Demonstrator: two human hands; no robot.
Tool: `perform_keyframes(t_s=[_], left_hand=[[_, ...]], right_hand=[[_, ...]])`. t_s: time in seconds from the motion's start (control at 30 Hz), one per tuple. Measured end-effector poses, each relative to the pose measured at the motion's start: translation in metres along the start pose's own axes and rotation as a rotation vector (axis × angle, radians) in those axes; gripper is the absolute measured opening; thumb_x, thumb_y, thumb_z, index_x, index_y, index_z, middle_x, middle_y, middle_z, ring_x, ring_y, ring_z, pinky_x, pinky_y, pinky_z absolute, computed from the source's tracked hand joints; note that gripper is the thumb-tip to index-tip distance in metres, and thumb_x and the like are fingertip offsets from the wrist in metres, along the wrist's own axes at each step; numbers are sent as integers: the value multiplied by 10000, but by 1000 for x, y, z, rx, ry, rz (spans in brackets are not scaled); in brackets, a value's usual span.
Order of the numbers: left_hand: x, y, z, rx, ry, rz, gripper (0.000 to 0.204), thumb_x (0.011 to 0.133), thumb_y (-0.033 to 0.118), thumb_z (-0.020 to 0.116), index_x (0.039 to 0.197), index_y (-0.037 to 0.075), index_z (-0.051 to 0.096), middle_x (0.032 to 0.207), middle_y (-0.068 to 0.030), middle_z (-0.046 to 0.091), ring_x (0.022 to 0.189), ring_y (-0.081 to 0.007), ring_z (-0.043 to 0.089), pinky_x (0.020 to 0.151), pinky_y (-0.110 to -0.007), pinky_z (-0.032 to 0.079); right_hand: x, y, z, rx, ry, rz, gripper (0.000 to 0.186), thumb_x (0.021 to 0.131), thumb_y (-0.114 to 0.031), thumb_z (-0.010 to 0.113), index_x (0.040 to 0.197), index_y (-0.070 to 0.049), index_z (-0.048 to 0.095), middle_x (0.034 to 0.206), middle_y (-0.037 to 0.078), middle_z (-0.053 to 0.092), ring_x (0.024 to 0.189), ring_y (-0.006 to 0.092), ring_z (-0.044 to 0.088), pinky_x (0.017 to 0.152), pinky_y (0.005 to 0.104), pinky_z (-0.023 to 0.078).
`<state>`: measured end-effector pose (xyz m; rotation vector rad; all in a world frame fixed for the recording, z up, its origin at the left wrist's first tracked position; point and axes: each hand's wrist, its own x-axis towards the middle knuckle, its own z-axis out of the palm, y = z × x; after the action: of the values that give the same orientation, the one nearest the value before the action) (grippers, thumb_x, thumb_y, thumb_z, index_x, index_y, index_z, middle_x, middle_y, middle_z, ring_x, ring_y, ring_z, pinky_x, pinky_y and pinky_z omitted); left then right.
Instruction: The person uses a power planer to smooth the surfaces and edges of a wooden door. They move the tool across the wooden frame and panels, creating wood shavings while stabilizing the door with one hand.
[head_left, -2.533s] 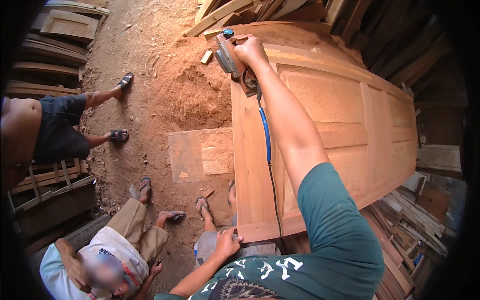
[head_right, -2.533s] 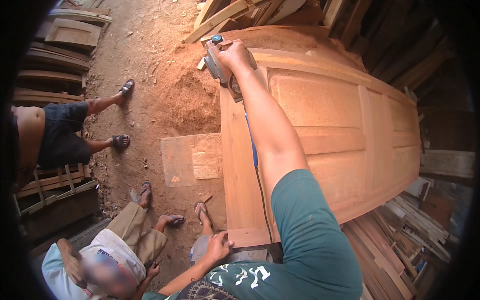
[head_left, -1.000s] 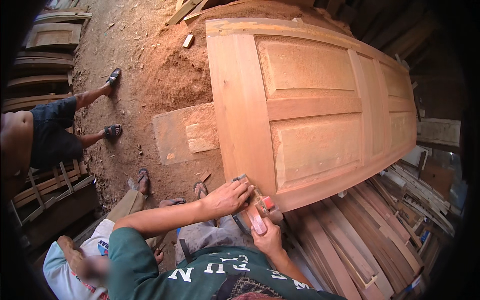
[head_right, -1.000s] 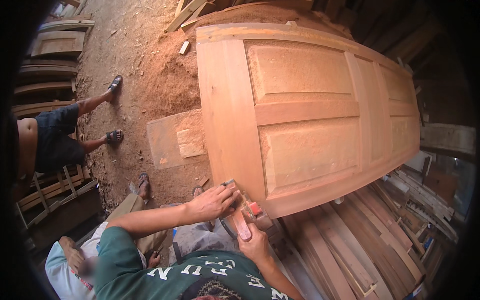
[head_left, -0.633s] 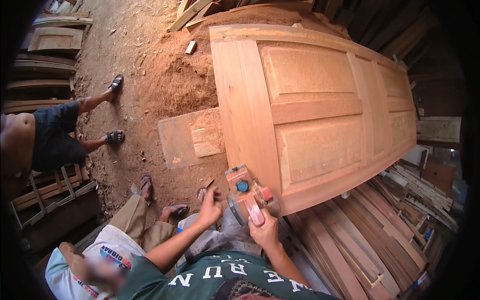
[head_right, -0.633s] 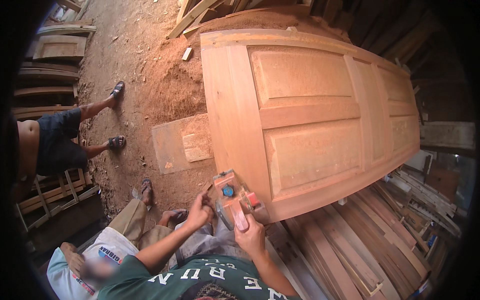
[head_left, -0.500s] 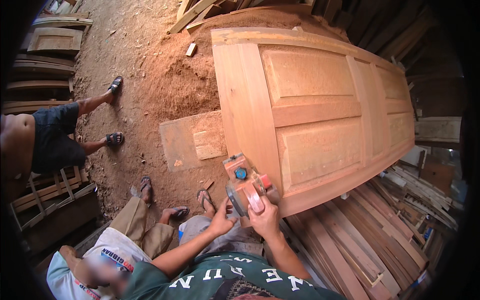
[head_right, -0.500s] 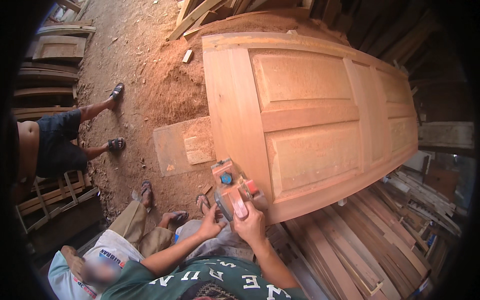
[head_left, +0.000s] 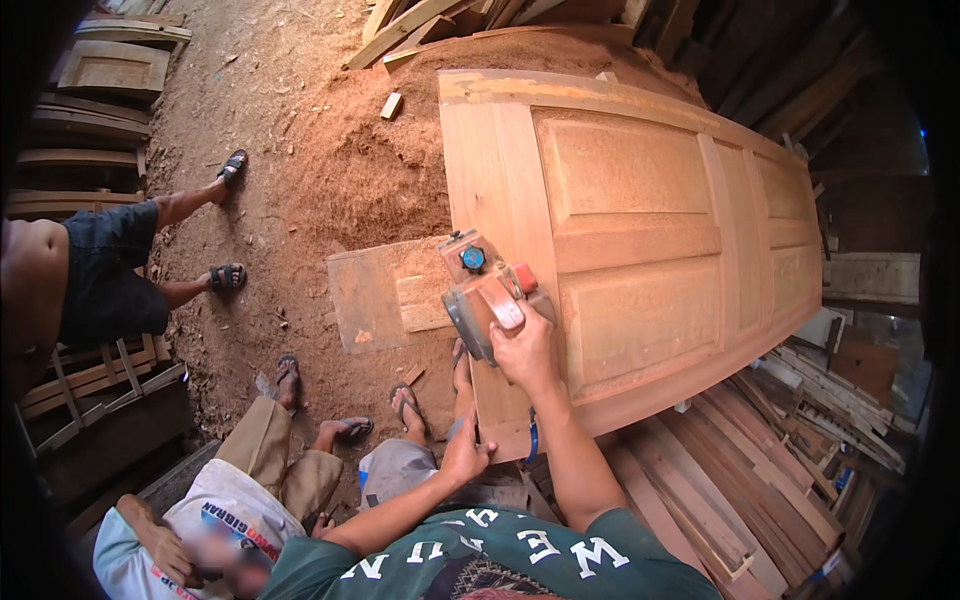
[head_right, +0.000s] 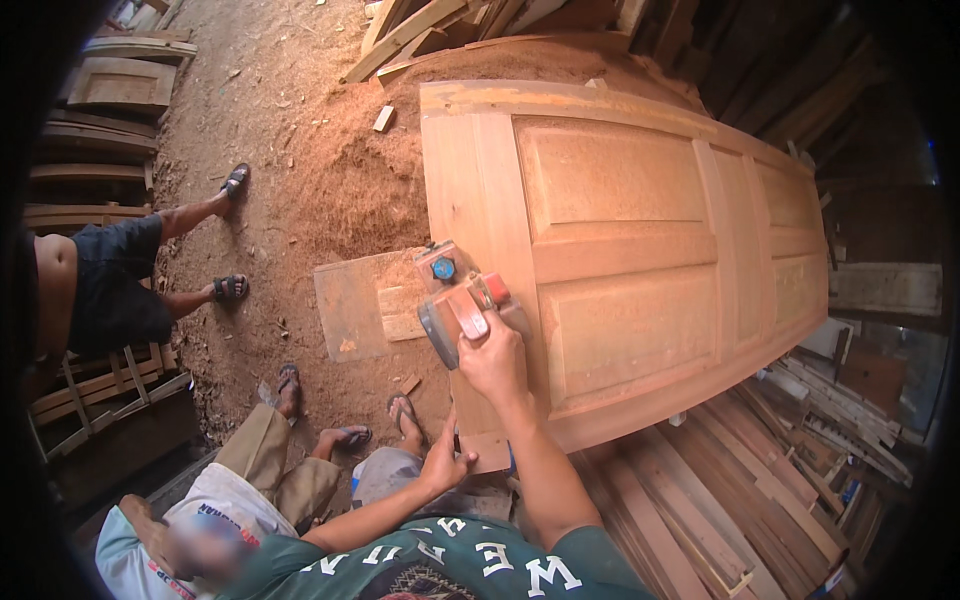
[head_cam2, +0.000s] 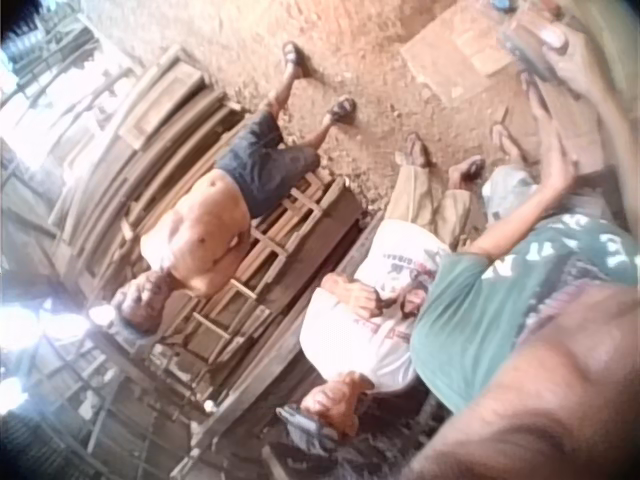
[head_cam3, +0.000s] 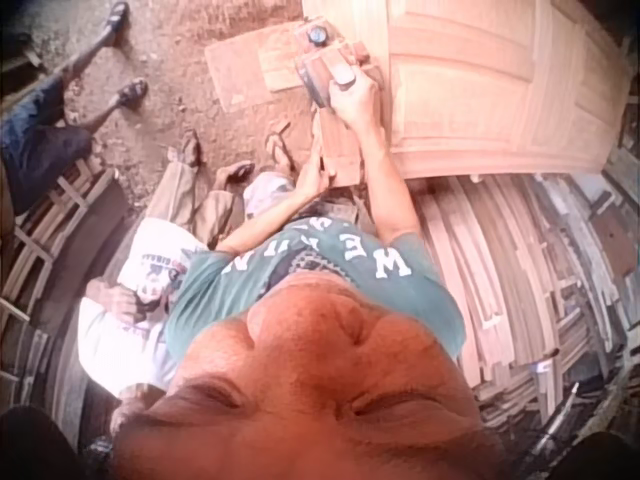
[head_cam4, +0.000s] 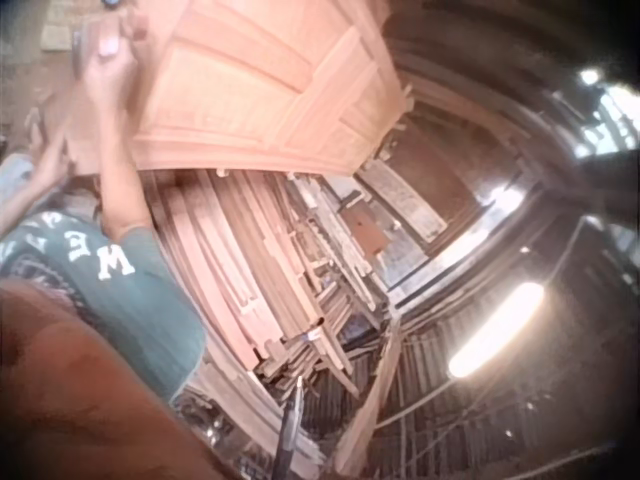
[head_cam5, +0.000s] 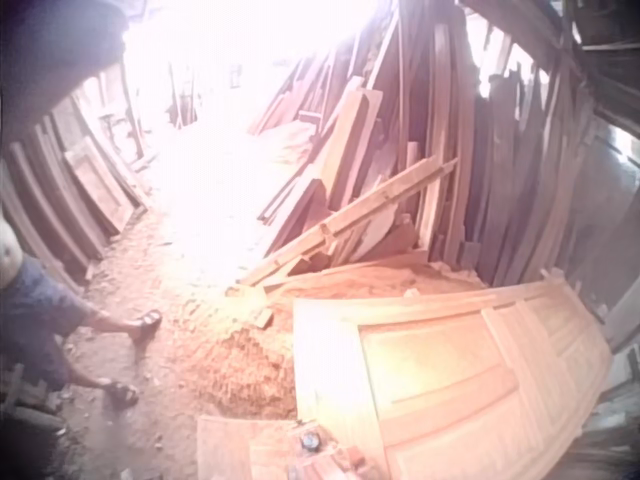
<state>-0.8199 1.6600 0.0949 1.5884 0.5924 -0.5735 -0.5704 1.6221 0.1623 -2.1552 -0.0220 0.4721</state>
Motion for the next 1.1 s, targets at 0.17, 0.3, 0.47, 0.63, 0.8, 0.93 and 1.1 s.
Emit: perform_keyframes(t_s=[0.17,0.3,0.47,0.63,0.8,0.93,1.1], left_hand=[[0,11,-4,11,-23,-94,940,918,113,787,1685,132,244,1391,-342,641,1282,-542,626,1079,-573,503],[1,-8,5,28,31,20,946,922,119,784,1689,141,232,1372,-349,649,1261,-553,632,1065,-584,508],[1,-4,3,74,7,-19,961,925,123,779,1697,163,209,1350,-351,661,1239,-557,643,1050,-595,516],[-2,7,-1,64,9,-48,962,925,123,778,1698,172,207,1338,-355,665,1220,-557,654,1040,-600,524],[-2,12,-3,66,-19,-103,957,922,129,782,1698,138,222,1345,-356,662,1243,-548,647,1055,-591,521],[-1,12,-3,84,-2,-86,965,918,132,788,1704,123,227,1341,-351,668,1226,-544,659,1059,-578,522],[-1,13,-3,80,-21,-107,982,916,131,794,1715,105,224,1332,-340,682,1223,-522,675,1045,-540,528]], right_hand=[[55,-13,8,-28,-11,-65,212,877,-140,737,1004,25,696,951,325,732,986,503,734,857,523,583],[87,-60,1,-103,-26,-57,286,862,-129,729,1099,31,722,1013,335,743,1033,508,730,895,514,587],[130,-74,4,-210,30,-221,317,855,-144,735,1118,35,730,1021,322,754,1027,487,742,906,510,592],[172,-94,9,-218,-21,-140,353,830,-155,771,1146,1,770,1120,289,750,1098,453,726,963,474,574],[216,-114,19,-144,-6,-165,324,836,-148,736,1126,-14,790,1035,247,795,1013,399,778,879,435,591],[246,-137,19,-202,-55,-160,369,858,-149,690,1200,-60,797,1103,247,793,1077,386,770,936,435,580],[284,-155,23,-268,-31,-168,389,871,-160,681,1232,-159,824,1321,186,764,1295,323,701,1095,381,525]])
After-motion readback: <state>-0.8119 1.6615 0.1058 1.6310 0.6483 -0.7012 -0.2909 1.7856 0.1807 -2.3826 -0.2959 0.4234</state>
